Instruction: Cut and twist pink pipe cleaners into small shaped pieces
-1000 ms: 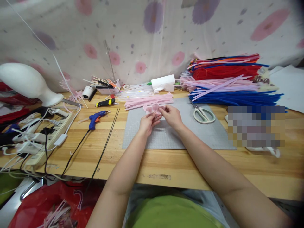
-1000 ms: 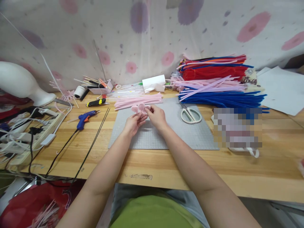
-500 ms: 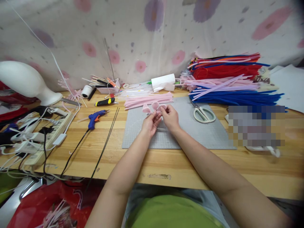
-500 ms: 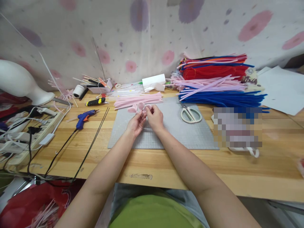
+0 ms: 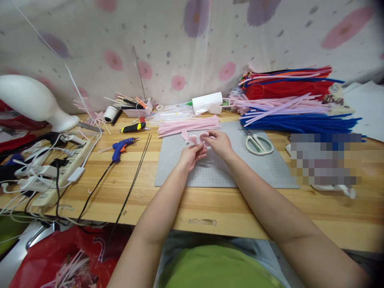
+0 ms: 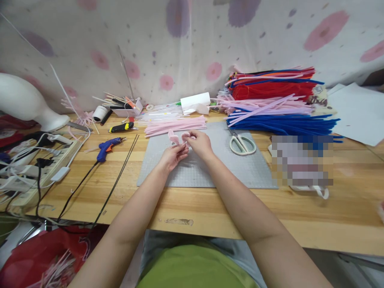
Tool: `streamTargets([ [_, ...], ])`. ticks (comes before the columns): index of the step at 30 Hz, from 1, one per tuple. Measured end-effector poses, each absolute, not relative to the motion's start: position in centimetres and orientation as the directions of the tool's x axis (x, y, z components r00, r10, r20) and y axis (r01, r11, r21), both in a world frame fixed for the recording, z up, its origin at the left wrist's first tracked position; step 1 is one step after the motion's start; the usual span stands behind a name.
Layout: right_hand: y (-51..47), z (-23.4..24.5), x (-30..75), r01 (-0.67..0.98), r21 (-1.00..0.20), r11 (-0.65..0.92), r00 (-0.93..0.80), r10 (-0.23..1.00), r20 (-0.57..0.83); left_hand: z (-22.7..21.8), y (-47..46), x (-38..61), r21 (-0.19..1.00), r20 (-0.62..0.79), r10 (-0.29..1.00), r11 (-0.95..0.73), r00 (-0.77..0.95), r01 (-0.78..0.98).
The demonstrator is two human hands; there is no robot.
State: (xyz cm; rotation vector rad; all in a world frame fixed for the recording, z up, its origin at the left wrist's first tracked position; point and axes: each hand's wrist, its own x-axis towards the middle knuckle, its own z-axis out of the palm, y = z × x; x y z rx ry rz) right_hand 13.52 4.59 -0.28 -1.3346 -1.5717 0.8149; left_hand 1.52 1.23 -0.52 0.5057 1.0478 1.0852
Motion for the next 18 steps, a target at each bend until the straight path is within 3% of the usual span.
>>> streamTargets([
  [10,4.2,0.4,14.6,0.488,-0.816,0.311,-0.212,0.949,0.235,-0.5,1.2,0.8,0.788,-0.439,0.873,0.487,0.213,-0.377],
  [18,4.2,1.5,14.6,0.419,-0.859,0.296,-0.269,0.943,0.193,-0.5,1.0,1.4,0.846,-0.446,0.883,0.469,0.143,-0.256],
])
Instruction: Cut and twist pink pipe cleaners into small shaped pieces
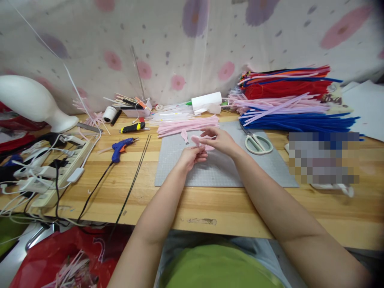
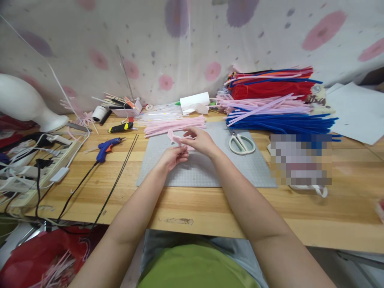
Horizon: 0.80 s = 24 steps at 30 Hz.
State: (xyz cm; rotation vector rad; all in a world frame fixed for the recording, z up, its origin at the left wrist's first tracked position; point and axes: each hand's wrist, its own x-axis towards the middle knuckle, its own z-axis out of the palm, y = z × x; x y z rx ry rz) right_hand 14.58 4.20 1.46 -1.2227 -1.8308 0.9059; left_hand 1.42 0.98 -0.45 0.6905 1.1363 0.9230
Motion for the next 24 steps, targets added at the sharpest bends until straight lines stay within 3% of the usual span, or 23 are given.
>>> streamTargets([
  [5,5.3,3.1,14.0,0.538,-0.728,0.425,-0.506,0.854,0.124,-0.5,0.7,1.4,0.871,-0.448,0.877,0.472,0.174,-0.137],
  [10,6.7,4.3,14.0,0.584,-0.648,0.489,-0.612,0.790,0.045,-0.2,0.6,1.0,0.890,-0.402,0.883,0.439,0.240,-0.126],
  [18,6.9,4.3,14.4,0.547,-0.703,0.454,-0.623,0.782,0.019,-0.1,0.5,1.0,0.871,-0.419,0.868,0.467,0.265,-0.154],
  [24,7.1,3.7,14.2,0.539,-0.775,0.330,-0.502,0.865,0.020,0.0,0.9,1.1,0.837,-0.463,0.876,0.483,0.139,-0.258],
])
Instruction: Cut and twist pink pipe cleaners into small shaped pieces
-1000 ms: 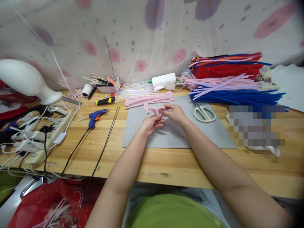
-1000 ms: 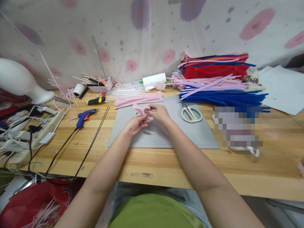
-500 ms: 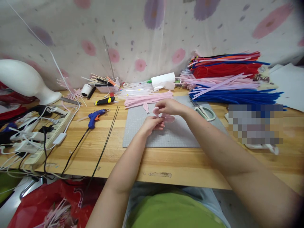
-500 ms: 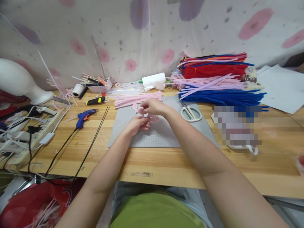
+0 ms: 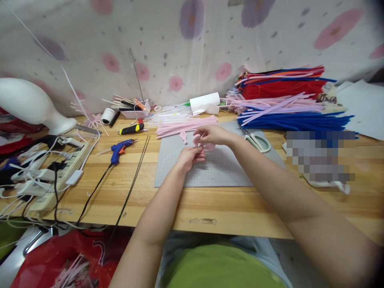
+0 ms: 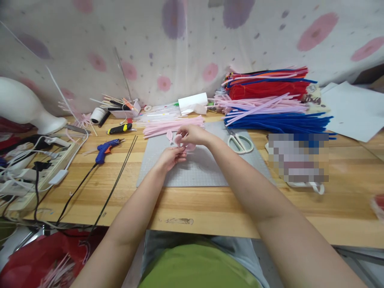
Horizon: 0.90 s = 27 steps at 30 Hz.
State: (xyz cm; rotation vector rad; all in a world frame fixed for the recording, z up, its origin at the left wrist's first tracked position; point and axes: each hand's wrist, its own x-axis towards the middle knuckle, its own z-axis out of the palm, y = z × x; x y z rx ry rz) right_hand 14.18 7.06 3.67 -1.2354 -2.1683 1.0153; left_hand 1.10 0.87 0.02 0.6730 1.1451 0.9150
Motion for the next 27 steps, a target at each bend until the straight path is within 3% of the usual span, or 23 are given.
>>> streamTargets([
  [6,6.3,2.8,14.3,0.420,-0.890,0.176,-0.356,0.934,0.017,-0.3,1.5,1.0,0.800,-0.434,0.901,0.383,-0.005,-0.462],
  [9,5.8,2.6,13.9,0.464,-0.872,0.158,-0.267,0.963,0.033,-0.3,1.5,1.1,0.777,-0.438,0.899,0.376,-0.006,-0.505],
  [17,5.6,1.8,12.7,0.645,-0.703,0.300,-0.142,0.951,0.275,-0.5,1.8,1.0,0.737,-0.447,0.894,0.358,-0.015,-0.574],
  [23,5.6,1.3,12.0,0.609,-0.727,0.318,-0.128,0.944,0.305,-0.4,2.0,0.6,0.653,-0.492,0.867,0.430,0.083,-0.624],
  [27,6.1,1.0,11.2,0.517,-0.789,0.332,-0.147,0.942,0.301,0.1,2.4,-0.1,0.646,-0.502,0.864,0.357,-0.024,-0.675],
])
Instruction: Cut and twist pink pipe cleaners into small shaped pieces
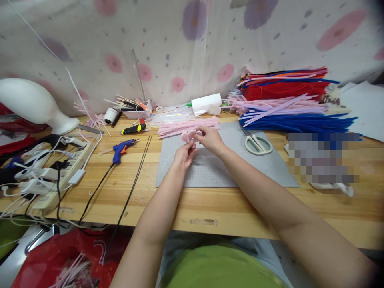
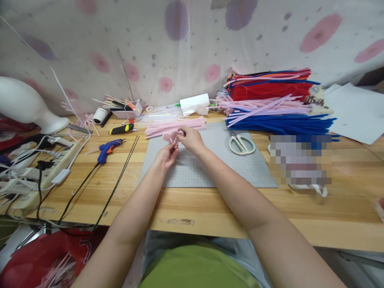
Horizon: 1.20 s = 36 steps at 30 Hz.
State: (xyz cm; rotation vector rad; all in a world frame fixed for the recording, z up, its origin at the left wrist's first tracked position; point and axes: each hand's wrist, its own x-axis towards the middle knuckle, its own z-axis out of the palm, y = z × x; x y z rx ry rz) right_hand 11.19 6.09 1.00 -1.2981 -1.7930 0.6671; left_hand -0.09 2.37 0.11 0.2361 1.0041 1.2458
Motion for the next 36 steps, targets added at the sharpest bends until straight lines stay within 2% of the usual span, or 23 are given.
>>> streamTargets([
  [3,7.2,0.4,10.8,0.372,-0.880,0.295,-0.154,0.955,0.254,0.4,3.0,-1.5,0.634,-0.487,0.865,0.254,-0.122,-0.730],
  [5,8.1,-0.2,10.7,0.379,-0.899,0.220,-0.121,0.975,0.187,0.5,3.4,-2.7,0.610,-0.491,0.854,0.199,-0.169,-0.767],
  [9,9.4,-1.5,10.0,0.655,-0.751,0.082,-0.060,0.997,0.057,0.4,3.8,-4.2,0.576,-0.483,0.851,0.132,-0.206,-0.806],
  [11,9.7,-1.9,9.3,0.754,-0.654,0.069,-0.044,0.998,0.054,0.3,3.9,-4.3,0.576,-0.468,0.853,0.098,-0.230,-0.811],
  [15,10.1,-2.0,7.4,0.830,-0.539,0.144,-0.073,0.986,0.150,0.3,3.9,-4.2,0.577,-0.466,0.840,0.049,-0.279,-0.815],
  [17,10.4,-1.8,6.6,0.814,-0.560,0.155,-0.128,0.988,0.088,0.2,4.0,-4.1,0.572,-0.472,0.836,0.047,-0.281,-0.819],
  [20,10.7,-1.5,6.1,0.738,-0.668,0.099,-0.155,0.988,-0.026,0.1,3.9,-3.9,0.569,-0.472,0.838,0.052,-0.275,-0.820],
  [22,10.4,-1.3,6.2,0.597,-0.801,0.030,-0.071,0.997,-0.016,0.0,3.8,-3.8,0.579,-0.468,0.838,0.051,-0.281,-0.813],
  [25,8.7,-0.9,6.8,0.152,-0.988,-0.023,0.065,0.998,-0.013,-0.1,3.6,-3.4,0.608,-0.459,0.837,0.052,-0.297,-0.792],
  [27,7.2,-0.6,7.4,-0.126,-0.992,0.008,0.023,1.000,0.005,-0.2,3.4,-3.0,0.635,-0.454,0.838,0.066,-0.302,-0.770],
  [28,6.5,-0.5,7.6,-0.189,-0.982,0.026,0.014,1.000,0.024,-0.2,3.2,-2.7,0.648,-0.451,0.840,0.074,-0.303,-0.758],
  [31,5.0,-0.5,8.0,-0.202,-0.977,0.074,0.035,0.997,0.068,-0.1,2.8,-1.7,0.679,-0.438,0.850,0.098,-0.294,-0.727],
  [36,4.7,-1.4,7.9,-0.079,-0.979,0.186,0.146,0.974,0.173,-0.1,2.1,0.1,0.668,-0.434,0.858,0.101,-0.275,-0.737],
])
